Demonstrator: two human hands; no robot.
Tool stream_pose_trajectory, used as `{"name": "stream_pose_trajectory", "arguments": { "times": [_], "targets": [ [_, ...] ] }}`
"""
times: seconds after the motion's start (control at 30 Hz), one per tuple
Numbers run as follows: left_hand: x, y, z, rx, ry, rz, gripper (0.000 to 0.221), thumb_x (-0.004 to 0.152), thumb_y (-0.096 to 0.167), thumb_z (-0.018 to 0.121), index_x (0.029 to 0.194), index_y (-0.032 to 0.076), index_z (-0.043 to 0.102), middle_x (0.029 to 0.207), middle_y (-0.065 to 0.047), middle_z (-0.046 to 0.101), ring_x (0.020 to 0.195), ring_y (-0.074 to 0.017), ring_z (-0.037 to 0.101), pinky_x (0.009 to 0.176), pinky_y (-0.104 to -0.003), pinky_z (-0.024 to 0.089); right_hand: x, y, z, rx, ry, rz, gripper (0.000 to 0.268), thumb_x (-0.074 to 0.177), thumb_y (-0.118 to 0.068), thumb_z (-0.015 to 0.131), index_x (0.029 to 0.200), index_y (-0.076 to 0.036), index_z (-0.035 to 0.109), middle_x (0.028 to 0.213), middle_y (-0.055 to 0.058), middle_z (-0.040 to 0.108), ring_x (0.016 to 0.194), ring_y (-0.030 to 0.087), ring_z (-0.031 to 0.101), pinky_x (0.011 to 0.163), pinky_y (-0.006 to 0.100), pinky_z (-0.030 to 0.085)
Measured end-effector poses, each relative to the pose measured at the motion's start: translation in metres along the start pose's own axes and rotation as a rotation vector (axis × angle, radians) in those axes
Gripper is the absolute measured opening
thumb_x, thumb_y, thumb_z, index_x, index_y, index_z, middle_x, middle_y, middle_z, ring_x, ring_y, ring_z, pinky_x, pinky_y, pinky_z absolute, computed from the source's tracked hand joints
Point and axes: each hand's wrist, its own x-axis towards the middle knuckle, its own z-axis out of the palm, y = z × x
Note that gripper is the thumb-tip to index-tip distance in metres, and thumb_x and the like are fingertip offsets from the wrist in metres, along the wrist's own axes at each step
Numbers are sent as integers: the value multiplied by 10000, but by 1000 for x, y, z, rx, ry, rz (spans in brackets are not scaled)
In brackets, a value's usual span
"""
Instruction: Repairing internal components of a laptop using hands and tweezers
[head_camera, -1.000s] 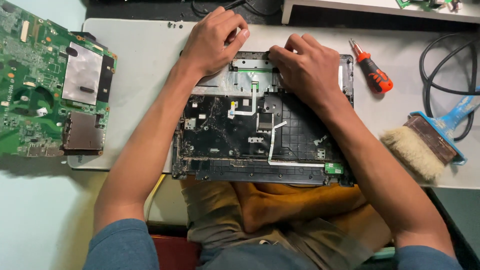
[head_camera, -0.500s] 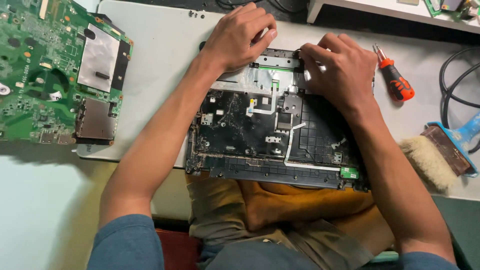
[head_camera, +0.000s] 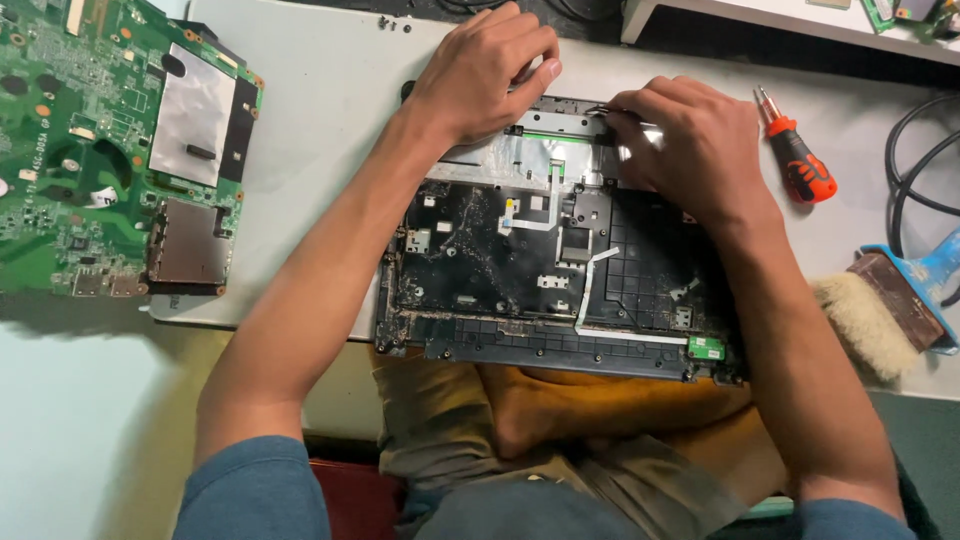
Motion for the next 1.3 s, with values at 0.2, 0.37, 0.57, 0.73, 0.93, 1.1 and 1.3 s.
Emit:
{"name": "stream_pose_trajectory", "arguments": {
  "times": [0.2,0.37,0.57,0.73,0.93,1.1,1.3],
  "targets": [
    [-3,-3,4,9,6,2,174,1210,156,705,1056,78,677,922,-58,616,893,-301,570,800,-474,521,0,-1,-9,-99,69,13,158,1314,-285,939,1157,-299,925,1026,-118,846,863,142,769,568,362,420],
    [-1,-1,-1,12,-8,-5,168,1220,150,701,1070,75,696,931,-50,632,896,-282,571,819,-456,526,-2,2,-4,-205,58,37,112,1245,-312,906,1155,-375,886,1002,-178,803,859,110,750,532,358,392],
    [-2,1,-1,24,-19,-14,159,1224,158,706,1087,77,707,941,-54,643,919,-298,580,822,-470,524,-3,6,-4,-46,36,44,69,1265,-305,914,1201,-304,939,1065,-117,858,905,170,793,574,407,449],
    [-2,3,-4,13,-30,-41,152,1219,163,715,1086,89,718,912,-40,622,902,-287,589,820,-466,521,-1,2,1,-82,26,28,67,1248,-338,914,1183,-344,931,1045,-151,847,890,150,778,524,410,366],
    [-3,1,-1,16,-28,-38,150,1216,163,717,1088,83,709,929,-45,636,908,-292,578,813,-470,519,3,-2,-4,-66,54,-7,100,1265,-282,891,1181,-316,933,1034,-133,852,844,152,747,516,375,409],
    [-3,2,-3,19,-22,-26,148,1214,149,717,1080,86,714,907,-44,631,888,-278,583,817,-460,528,1,-4,0,-110,55,5,90,1251,-326,906,1166,-352,918,1029,-159,842,836,151,738,504,382,405],
    [-3,6,-6,1,-36,-45,159,1226,142,707,1079,80,712,903,-40,617,883,-271,558,819,-448,519,4,-2,-7,-115,44,-14,137,1255,-322,900,1126,-360,925,1001,-160,840,822,135,732,512,371,374]
  ]
}}
